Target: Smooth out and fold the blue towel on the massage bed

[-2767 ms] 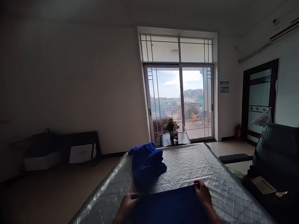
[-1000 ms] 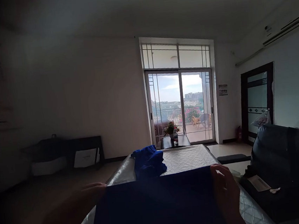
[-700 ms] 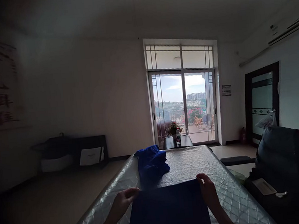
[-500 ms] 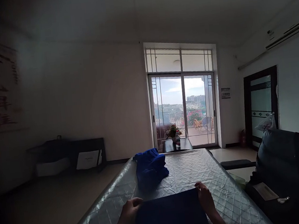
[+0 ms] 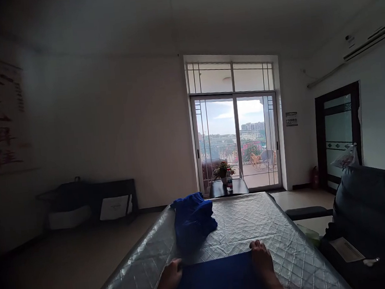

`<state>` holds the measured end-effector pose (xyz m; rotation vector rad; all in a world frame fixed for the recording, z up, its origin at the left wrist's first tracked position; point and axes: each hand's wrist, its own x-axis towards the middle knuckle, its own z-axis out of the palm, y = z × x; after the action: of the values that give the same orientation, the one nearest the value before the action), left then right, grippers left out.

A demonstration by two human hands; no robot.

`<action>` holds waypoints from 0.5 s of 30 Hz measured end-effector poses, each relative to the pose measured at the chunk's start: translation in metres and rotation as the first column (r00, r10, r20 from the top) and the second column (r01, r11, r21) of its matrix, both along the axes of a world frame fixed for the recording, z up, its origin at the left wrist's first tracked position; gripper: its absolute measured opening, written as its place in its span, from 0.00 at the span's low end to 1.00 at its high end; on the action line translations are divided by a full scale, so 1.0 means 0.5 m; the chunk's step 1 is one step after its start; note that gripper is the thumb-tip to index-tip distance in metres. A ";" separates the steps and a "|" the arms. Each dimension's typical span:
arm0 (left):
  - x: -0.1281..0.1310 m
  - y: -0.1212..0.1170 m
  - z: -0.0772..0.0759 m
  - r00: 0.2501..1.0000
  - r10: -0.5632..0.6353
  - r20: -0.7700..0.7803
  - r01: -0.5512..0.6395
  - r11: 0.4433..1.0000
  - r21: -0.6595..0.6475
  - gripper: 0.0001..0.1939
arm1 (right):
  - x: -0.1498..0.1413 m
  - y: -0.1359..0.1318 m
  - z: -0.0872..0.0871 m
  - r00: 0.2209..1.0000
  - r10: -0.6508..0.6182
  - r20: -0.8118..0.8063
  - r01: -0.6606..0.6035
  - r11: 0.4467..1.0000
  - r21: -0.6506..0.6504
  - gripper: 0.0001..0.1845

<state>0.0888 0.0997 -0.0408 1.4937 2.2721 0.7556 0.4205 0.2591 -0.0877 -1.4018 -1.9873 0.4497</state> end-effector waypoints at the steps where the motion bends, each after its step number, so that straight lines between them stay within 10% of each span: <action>1: 0.011 0.003 0.001 0.999 0.005 -0.043 -0.005 1.000 0.004 0.16 | -0.002 -0.004 0.001 0.999 0.010 0.032 -0.010 1.000 0.011 0.16; 15: 0.435 0.120 -0.052 0.908 -0.396 -0.134 0.403 0.915 0.024 0.32 | -0.002 -0.063 -0.038 0.862 0.208 0.463 -0.160 0.977 -0.141 0.36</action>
<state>0.3062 0.1600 -0.0670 1.9971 1.9369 0.6129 0.4193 0.2277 -0.1068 -1.4934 -2.5448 0.3067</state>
